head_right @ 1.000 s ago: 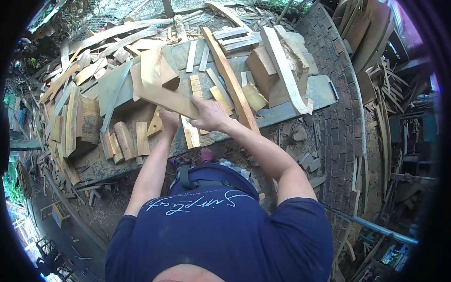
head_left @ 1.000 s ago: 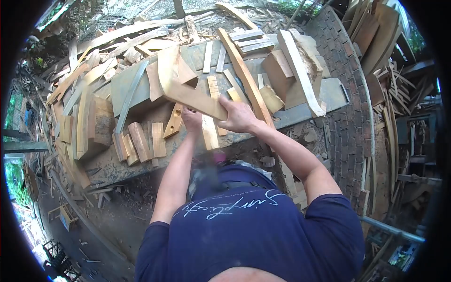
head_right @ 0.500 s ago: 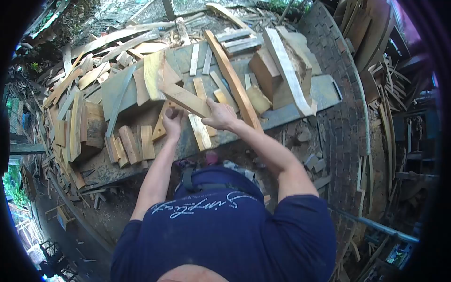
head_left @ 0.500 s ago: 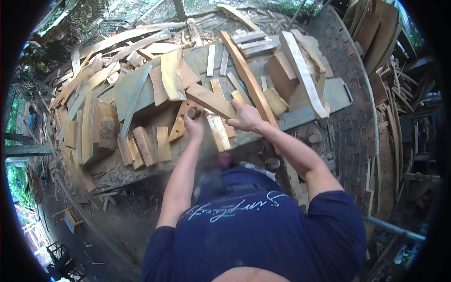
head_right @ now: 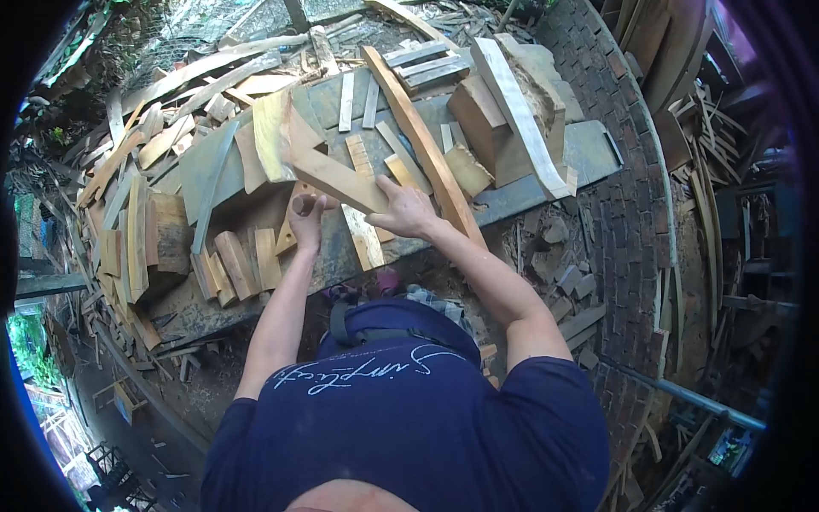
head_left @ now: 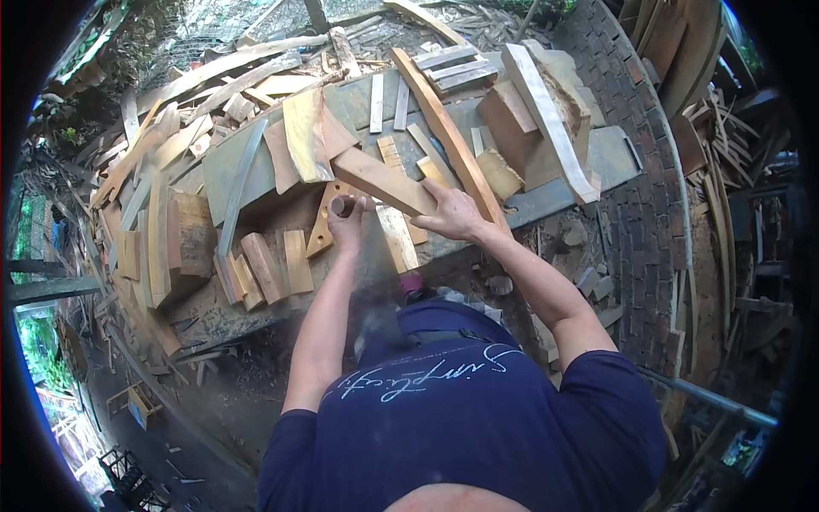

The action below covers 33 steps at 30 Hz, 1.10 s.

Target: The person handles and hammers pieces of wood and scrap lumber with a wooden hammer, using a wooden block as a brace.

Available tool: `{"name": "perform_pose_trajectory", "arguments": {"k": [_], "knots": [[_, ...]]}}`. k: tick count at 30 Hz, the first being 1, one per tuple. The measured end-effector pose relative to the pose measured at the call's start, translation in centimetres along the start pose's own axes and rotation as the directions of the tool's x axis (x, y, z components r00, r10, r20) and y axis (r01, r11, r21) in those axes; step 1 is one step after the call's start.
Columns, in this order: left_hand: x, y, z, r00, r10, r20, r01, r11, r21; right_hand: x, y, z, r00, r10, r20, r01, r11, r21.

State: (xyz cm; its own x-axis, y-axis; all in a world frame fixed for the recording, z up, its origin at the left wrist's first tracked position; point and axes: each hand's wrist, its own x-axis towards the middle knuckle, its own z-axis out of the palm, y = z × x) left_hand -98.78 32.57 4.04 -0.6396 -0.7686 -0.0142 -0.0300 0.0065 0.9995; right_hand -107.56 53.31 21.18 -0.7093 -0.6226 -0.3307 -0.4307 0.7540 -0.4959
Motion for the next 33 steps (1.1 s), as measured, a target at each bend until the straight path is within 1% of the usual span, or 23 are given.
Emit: {"name": "perform_pose_trajectory", "arguments": {"k": [1,2,3,4,5,6,7,8,9,11,13,14,16,17,18,20,21,23,24,27,29,32,33], "knots": [[0.0,0.2,0.1,0.999,-0.023,0.035,0.026,0.995,-0.098,-0.7,-1.7,-0.4,0.993,-0.067,-0.099,0.079,0.990,0.119],[-0.1,0.6,0.5,0.999,-0.028,0.035,0.032,0.995,-0.095,-1.1,-2.9,-0.5,0.971,-0.122,-0.208,0.169,0.960,0.226],[-0.4,1.1,1.0,0.997,-0.066,0.039,0.070,0.993,-0.093,-1.2,-3.5,-0.3,0.948,-0.183,-0.262,0.254,0.929,0.270],[-0.3,1.6,1.5,0.994,-0.099,0.043,0.103,0.990,-0.093,-0.8,-2.9,0.4,0.948,-0.180,-0.261,0.252,0.929,0.273],[0.1,-0.3,1.4,0.991,-0.123,0.061,0.118,0.990,0.078,-0.2,-1.9,1.7,0.920,-0.269,-0.286,0.343,0.905,0.251],[-0.2,-0.6,1.4,0.990,-0.125,0.067,0.120,0.989,0.082,0.1,-1.4,2.3,0.883,-0.352,-0.310,0.429,0.874,0.228],[-0.2,-0.9,1.8,0.990,-0.084,0.113,0.067,0.986,0.150,0.4,-0.3,2.0,0.955,-0.262,-0.139,0.275,0.958,0.080],[-0.2,-0.4,2.2,0.986,-0.044,0.161,0.009,0.977,0.214,1.0,0.3,1.6,0.990,-0.141,0.017,0.141,0.990,-0.011],[-0.7,-0.1,2.3,0.979,-0.103,0.179,0.096,0.994,0.046,0.7,0.7,1.8,0.992,-0.127,-0.010,0.127,0.992,-0.020],[-0.2,0.9,2.7,0.976,-0.084,0.201,0.078,0.996,0.035,1.1,0.9,0.8,0.992,-0.125,-0.034,0.124,0.991,-0.049],[-0.5,1.7,2.2,0.967,-0.059,0.248,0.052,0.998,0.037,0.7,0.1,0.4,0.994,-0.041,-0.103,0.050,0.995,0.092],[-0.4,1.7,2.0,0.968,-0.059,0.246,0.050,0.998,0.040,0.7,0.2,0.6,0.994,-0.043,-0.103,0.052,0.994,0.094],[0.0,1.9,1.6,0.976,-0.022,0.215,0.007,0.998,0.070,0.4,0.9,1.0,0.979,0.054,-0.195,-0.007,0.972,0.233],[0.2,2.4,1.5,0.980,-0.043,0.194,0.029,0.997,0.074,0.3,1.5,0.8,0.985,0.131,-0.111,-0.091,0.947,0.309],[0.2,2.9,1.4,0.980,-0.045,0.196,0.030,0.997,0.077,-0.1,2.1,0.9,0.985,0.132,-0.108,-0.093,0.945,0.312],[0.3,4.4,0.9,0.972,-0.094,0.216,0.086,0.995,0.045,-1.0,3.8,2.0,0.958,0.219,-0.184,-0.117,0.887,0.446],[0.3,4.8,0.8,0.972,-0.094,0.217,0.085,0.995,0.050,-1.2,4.8,2.7,0.947,0.236,-0.219,-0.113,0.881,0.460],[0.3,5.3,0.9,0.974,0.042,0.225,-0.089,0.975,0.204,-1.8,6.1,3.5,0.947,0.245,-0.208,-0.110,0.855,0.507],[0.3,5.3,1.1,0.972,0.043,0.229,-0.091,0.975,0.205,-2.0,6.4,3.8,0.947,0.254,-0.198,-0.108,0.829,0.548],[0.5,4.7,2.1,0.973,0.001,0.233,-0.068,0.958,0.278,-2.6,6.5,4.1,0.938,0.273,-0.216,-0.111,0.823,0.557],[0.7,4.0,2.7,0.971,0.096,0.221,-0.146,0.963,0.224,-2.7,6.0,3.7,0.934,0.275,-0.227,-0.117,0.838,0.534],[1.1,3.4,3.2,0.972,0.121,0.202,-0.165,0.961,0.221,-2.9,3.4,1.2,0.932,0.272,-0.240,-0.124,0.861,0.493],[1.3,3.2,3.3,0.969,0.117,0.218,-0.161,0.968,0.194,-3.1,1.7,-0.4,0.941,0.213,-0.264,-0.048,0.855,0.517]]}}
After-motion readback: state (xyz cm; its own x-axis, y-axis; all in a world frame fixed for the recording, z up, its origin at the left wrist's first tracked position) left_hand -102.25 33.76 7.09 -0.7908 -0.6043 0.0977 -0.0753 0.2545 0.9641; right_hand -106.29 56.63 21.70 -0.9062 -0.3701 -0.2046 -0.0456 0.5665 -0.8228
